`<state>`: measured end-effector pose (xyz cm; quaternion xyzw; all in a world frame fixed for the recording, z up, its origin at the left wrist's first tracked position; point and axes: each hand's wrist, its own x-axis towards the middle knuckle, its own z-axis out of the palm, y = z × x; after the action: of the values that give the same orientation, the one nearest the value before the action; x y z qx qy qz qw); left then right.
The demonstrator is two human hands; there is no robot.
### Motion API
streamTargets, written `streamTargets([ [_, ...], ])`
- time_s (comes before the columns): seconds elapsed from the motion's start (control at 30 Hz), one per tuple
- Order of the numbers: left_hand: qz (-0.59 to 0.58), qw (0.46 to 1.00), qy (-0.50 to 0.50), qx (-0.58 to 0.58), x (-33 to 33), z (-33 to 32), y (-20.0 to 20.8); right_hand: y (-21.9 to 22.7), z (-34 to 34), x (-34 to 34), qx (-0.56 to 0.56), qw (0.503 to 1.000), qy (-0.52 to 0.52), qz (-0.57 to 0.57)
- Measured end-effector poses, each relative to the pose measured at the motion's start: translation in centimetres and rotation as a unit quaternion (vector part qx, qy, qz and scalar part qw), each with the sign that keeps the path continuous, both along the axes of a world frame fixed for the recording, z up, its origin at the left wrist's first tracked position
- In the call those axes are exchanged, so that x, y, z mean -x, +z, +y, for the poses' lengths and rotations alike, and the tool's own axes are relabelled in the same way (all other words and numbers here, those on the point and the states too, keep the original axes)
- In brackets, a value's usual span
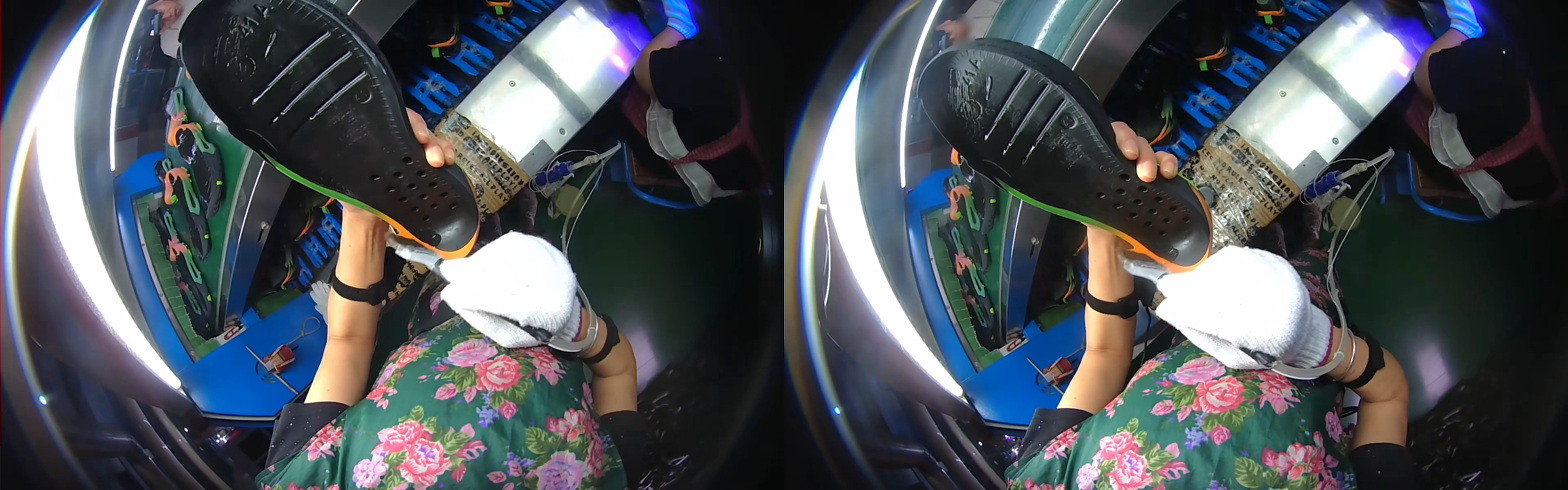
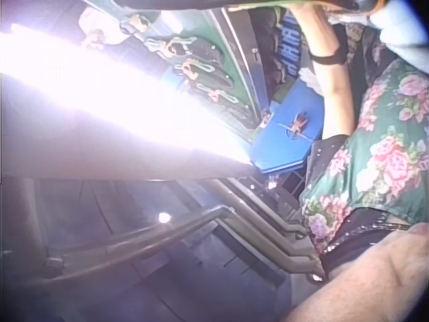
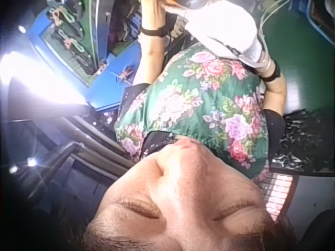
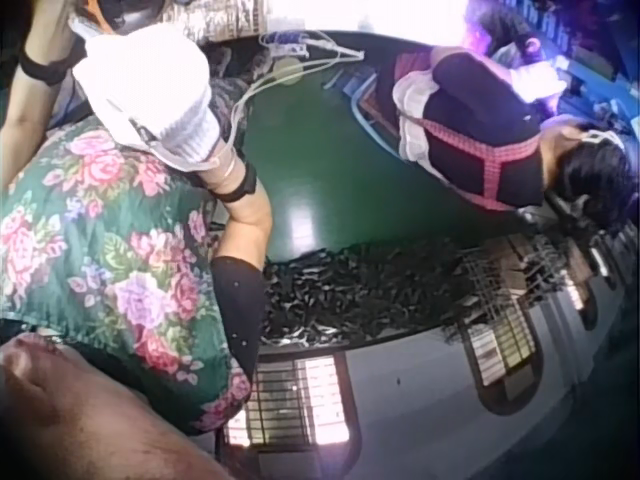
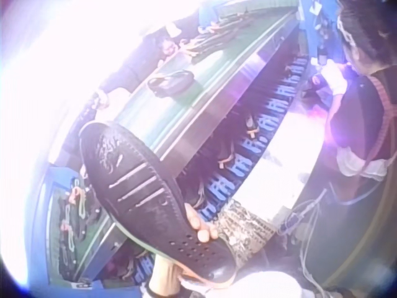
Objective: Applying adhesive or primer to the bottom of shoe soles using a brush.
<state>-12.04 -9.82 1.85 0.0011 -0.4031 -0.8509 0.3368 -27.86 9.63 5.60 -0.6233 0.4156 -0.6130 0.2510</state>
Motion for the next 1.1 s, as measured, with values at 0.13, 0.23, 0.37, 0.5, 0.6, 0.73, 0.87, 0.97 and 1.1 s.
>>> streamTargets([
  [0.13,0.000,0.998,-0.004,-0.064,0.4,0.4,0.2,1.2,0.0,1.8,-0.046,0.999,-0.004,-0.010],
  [0.23,0.022,0.996,-0.042,-0.082,1.0,0.5,1.2,0.4,0.5,2.1,-0.046,0.999,-0.017,0.011],
  [0.37,0.061,0.994,-0.041,-0.076,0.9,0.7,1.1,1.8,-1.0,1.5,-0.004,1.000,0.002,0.019],
  [0.5,0.044,0.997,-0.013,-0.065,0.3,0.9,1.8,0.7,0.0,0.9,0.010,0.999,0.028,0.016],
  [0.6,0.044,0.996,-0.016,-0.078,1.1,1.0,0.7,0.7,0.2,0.8,0.009,0.999,0.014,0.029],
  [0.73,0.014,0.997,-0.007,-0.078,1.0,1.0,1.0,0.6,0.2,1.4,0.017,0.999,0.018,0.034],
  [0.87,-0.009,0.998,-0.002,-0.061,0.9,0.8,0.0,-0.2,0.1,1.6,0.005,0.999,0.026,0.018],
  [0.97,0.002,0.999,0.006,-0.048,0.2,0.7,-0.8,-0.8,-0.3,1.6,-0.010,0.999,0.034,-0.010],
  [1.1,-0.006,0.996,-0.071,-0.060,0.8,0.0,-0.6,-0.3,0.2,2.4,-0.064,0.996,-0.042,0.038],
])
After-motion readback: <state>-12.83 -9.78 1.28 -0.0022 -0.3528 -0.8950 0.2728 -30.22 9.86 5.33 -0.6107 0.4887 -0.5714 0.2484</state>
